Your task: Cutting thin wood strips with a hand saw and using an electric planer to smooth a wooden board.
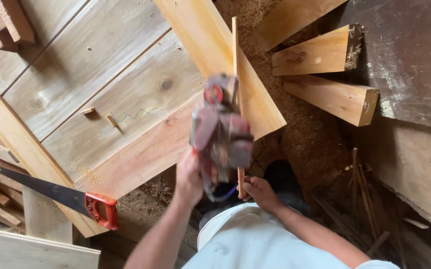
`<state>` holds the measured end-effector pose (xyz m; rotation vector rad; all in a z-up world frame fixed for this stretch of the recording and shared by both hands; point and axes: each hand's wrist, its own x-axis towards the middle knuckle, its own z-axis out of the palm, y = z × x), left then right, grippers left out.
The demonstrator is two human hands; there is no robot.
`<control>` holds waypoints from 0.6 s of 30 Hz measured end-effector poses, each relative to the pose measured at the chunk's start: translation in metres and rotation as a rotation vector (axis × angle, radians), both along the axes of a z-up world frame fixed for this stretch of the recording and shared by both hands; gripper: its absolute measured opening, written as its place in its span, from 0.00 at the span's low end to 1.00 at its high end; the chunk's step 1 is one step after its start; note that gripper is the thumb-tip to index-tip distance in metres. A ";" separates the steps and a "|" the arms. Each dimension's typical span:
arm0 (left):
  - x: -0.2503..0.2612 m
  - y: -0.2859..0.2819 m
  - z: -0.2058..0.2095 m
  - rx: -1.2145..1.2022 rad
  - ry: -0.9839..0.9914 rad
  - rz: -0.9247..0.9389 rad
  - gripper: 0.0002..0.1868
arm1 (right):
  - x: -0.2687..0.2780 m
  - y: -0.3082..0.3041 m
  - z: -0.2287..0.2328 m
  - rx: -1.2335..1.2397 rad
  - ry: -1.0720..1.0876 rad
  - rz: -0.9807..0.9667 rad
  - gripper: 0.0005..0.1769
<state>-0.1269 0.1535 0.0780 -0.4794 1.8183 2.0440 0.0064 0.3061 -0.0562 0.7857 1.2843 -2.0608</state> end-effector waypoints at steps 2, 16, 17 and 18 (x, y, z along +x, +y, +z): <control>0.040 -0.006 -0.008 0.011 -0.040 0.007 0.23 | -0.013 0.000 0.006 0.023 0.038 -0.030 0.06; 0.095 0.002 -0.029 0.074 0.070 0.093 0.24 | 0.011 -0.003 -0.043 -0.226 -0.161 -0.111 0.07; 0.083 0.007 -0.029 0.072 0.074 0.090 0.24 | 0.016 -0.005 -0.044 -0.228 -0.157 -0.114 0.07; 0.072 0.012 -0.028 0.076 0.095 0.108 0.23 | 0.021 -0.007 -0.044 -0.100 0.052 -0.045 0.08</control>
